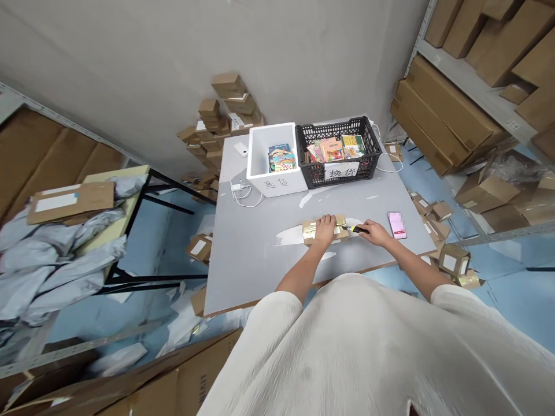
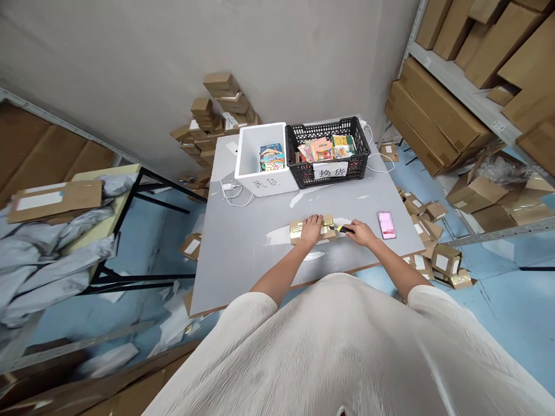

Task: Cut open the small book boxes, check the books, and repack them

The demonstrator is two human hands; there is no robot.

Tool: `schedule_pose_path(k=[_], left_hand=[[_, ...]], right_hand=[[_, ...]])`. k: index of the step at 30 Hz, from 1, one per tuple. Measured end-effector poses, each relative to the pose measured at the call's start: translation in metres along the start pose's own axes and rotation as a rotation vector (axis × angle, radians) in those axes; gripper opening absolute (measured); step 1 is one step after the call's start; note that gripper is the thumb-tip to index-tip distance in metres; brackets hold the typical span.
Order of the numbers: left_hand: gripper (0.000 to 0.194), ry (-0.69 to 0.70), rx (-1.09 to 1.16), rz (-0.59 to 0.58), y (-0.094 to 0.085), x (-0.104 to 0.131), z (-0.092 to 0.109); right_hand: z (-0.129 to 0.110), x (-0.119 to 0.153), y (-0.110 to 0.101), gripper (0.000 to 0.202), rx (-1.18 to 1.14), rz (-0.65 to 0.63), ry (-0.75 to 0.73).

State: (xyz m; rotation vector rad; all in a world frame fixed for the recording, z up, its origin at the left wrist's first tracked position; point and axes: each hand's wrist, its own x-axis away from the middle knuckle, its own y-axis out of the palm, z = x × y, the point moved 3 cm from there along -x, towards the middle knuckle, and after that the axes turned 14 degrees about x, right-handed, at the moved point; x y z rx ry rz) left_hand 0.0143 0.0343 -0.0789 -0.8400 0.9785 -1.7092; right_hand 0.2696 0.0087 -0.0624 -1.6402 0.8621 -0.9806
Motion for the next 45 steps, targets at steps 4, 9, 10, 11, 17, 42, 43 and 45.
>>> schedule_pose_path(k=[4,9,10,11,17,42,43,45], left_hand=[[0.067,0.016,-0.018,0.037,0.006,0.01,0.003],[0.067,0.014,-0.019,0.047,0.008,0.016,0.003],[0.067,0.011,-0.016,0.045,0.008,0.016,0.004],[0.068,0.008,-0.014,0.043,0.007,0.016,0.004],[0.07,-0.011,-0.002,0.047,0.007,0.017,0.004],[0.069,-0.021,0.033,0.04,0.011,0.023,0.003],[0.069,-0.023,0.036,0.038,0.011,0.024,0.003],[0.067,-0.026,0.039,0.035,0.012,0.024,0.001]], right_hand=[[-0.006,-0.002,0.008,0.045,-0.027,0.019,0.047],[-0.009,-0.006,0.016,0.046,-0.015,0.056,0.074],[-0.008,-0.006,0.016,0.047,0.0,0.064,0.066],[-0.006,-0.006,0.016,0.047,0.015,0.071,0.058],[-0.003,-0.009,0.017,0.047,-0.028,0.064,0.039],[0.011,-0.018,0.01,0.043,-0.002,0.078,-0.071],[0.013,-0.019,0.01,0.042,-0.003,0.077,-0.07],[0.021,-0.02,0.009,0.043,-0.012,0.091,-0.025]])
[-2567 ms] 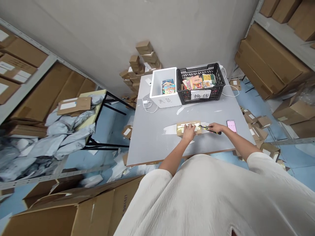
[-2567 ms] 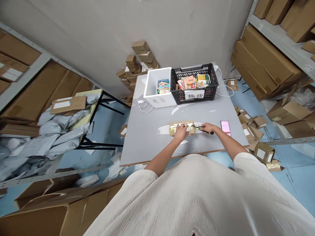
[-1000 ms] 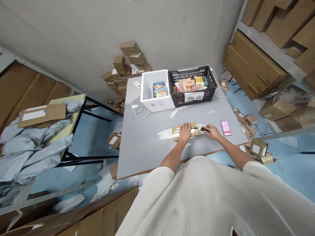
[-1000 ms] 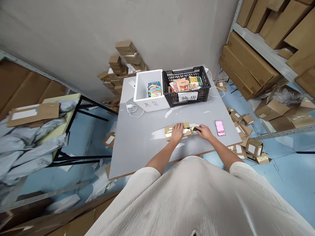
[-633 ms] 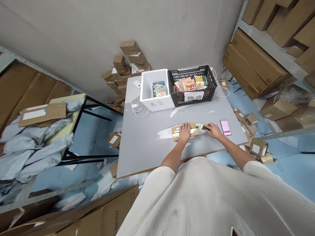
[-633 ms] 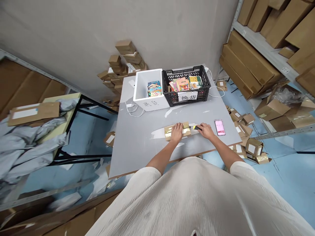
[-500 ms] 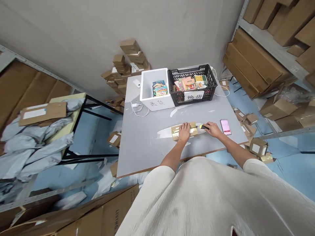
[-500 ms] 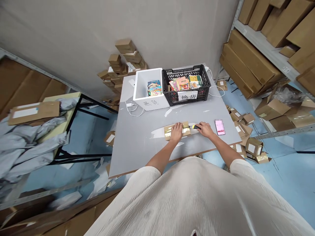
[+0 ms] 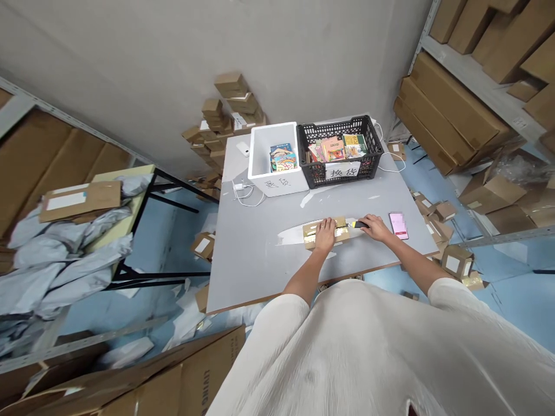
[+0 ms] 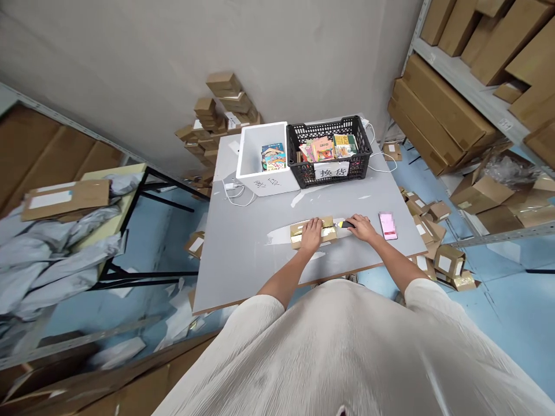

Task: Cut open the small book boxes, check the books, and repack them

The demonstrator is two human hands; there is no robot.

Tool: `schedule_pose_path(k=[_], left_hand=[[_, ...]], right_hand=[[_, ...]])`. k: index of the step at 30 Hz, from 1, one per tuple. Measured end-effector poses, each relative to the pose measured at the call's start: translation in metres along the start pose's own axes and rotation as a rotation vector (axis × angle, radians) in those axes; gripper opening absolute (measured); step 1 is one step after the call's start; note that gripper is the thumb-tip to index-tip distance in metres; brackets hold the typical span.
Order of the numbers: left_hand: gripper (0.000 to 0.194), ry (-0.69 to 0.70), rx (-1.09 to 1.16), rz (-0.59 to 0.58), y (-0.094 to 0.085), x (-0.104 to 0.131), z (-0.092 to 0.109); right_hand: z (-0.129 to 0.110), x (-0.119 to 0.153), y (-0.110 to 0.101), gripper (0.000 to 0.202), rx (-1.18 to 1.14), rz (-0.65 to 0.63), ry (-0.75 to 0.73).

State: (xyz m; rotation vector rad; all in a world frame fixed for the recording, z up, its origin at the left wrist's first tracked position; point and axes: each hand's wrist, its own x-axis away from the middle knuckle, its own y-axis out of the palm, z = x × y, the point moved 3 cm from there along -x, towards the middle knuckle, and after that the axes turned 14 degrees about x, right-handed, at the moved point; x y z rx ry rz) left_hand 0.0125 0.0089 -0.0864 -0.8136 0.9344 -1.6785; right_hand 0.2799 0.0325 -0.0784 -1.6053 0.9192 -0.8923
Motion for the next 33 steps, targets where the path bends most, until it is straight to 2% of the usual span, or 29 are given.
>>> schedule_pose_path(k=[4,9,13,18,23,26,28,33], left_hand=[[0.061,0.001,0.011,0.015,-0.001,-0.001,0.001],[0.055,0.024,0.065,0.046,-0.006,0.005,0.005],[0.055,0.049,0.075,0.084,-0.014,0.025,-0.001],[0.055,-0.013,0.055,0.095,-0.023,0.055,-0.017],[0.034,-0.156,0.031,0.055,-0.029,0.07,-0.026],[0.028,-0.309,0.08,-0.015,-0.027,0.071,-0.029],[0.03,-0.374,0.113,-0.016,-0.026,0.069,-0.031],[0.032,-0.294,0.217,0.09,-0.027,0.053,-0.03]], right_hand=[[0.025,0.004,-0.004,0.047,-0.022,0.069,0.159],[0.025,-0.002,-0.002,0.05,-0.055,0.037,0.154],[0.006,-0.025,0.0,0.047,-0.165,0.055,0.134],[-0.032,-0.07,-0.003,0.042,-0.286,0.106,-0.029],[-0.065,-0.096,0.003,0.037,-0.308,-0.017,-0.071],[-0.068,-0.094,0.008,0.036,-0.275,-0.056,-0.027],[-0.064,-0.088,0.01,0.038,-0.267,-0.049,0.023],[-0.059,-0.061,0.02,0.036,-0.437,-0.068,0.153]])
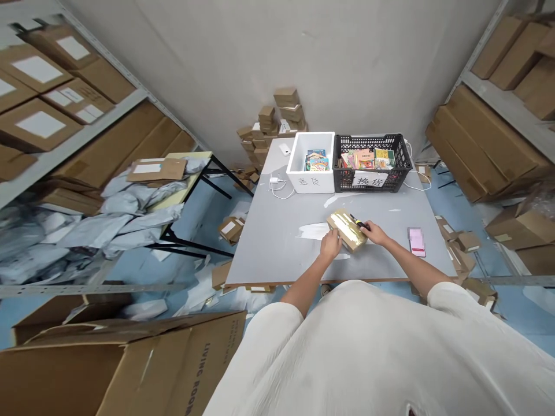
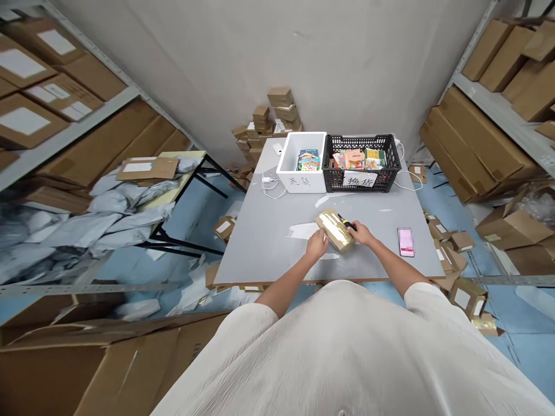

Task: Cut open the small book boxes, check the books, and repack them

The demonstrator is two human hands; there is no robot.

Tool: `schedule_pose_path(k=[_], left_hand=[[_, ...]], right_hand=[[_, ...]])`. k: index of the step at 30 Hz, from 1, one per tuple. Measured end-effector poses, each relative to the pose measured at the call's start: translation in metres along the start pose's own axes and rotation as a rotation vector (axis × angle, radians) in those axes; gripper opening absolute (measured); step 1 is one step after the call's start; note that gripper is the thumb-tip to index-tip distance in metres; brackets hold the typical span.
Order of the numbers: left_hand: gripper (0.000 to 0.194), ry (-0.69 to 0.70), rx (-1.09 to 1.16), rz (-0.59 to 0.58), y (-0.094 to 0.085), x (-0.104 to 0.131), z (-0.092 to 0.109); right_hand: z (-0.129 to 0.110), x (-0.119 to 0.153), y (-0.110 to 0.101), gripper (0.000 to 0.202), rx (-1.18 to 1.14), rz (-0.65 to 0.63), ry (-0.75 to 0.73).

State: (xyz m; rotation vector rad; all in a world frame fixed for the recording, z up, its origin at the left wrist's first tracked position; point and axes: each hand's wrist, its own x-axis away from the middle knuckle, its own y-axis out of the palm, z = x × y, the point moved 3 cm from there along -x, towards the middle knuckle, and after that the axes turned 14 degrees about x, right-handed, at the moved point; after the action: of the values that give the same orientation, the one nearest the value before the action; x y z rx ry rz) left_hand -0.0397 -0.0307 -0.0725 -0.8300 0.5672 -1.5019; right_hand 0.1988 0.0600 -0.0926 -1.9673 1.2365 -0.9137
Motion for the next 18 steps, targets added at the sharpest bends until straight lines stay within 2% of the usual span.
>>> schedule_pose_path(k=[3,7,10,12,15,18], left_hand=[[0.035,0.017,0.081,-0.01,-0.001,-0.009,0.0],[0.04,0.005,0.033,0.016,-0.002,-0.017,0.004],[0.054,-0.008,-0.006,0.073,0.006,-0.021,0.018],[0.064,0.003,-0.012,0.07,0.016,-0.022,0.033],[0.086,-0.005,-0.039,0.02,0.034,-0.021,0.052],[0.094,0.013,-0.085,-0.031,0.043,-0.02,0.058]], right_hand=[[0.001,0.016,0.013,0.032,-0.201,-0.045,0.093],[0.003,0.03,0.024,0.032,-0.451,-0.163,0.156],[0.012,0.033,0.017,0.035,-0.485,-0.1,0.213],[0.017,0.032,0.01,0.034,-0.47,-0.049,0.249],[0.023,0.029,0.001,0.03,-0.443,0.006,0.254],[0.028,0.027,-0.004,0.031,-0.406,0.051,0.231]])
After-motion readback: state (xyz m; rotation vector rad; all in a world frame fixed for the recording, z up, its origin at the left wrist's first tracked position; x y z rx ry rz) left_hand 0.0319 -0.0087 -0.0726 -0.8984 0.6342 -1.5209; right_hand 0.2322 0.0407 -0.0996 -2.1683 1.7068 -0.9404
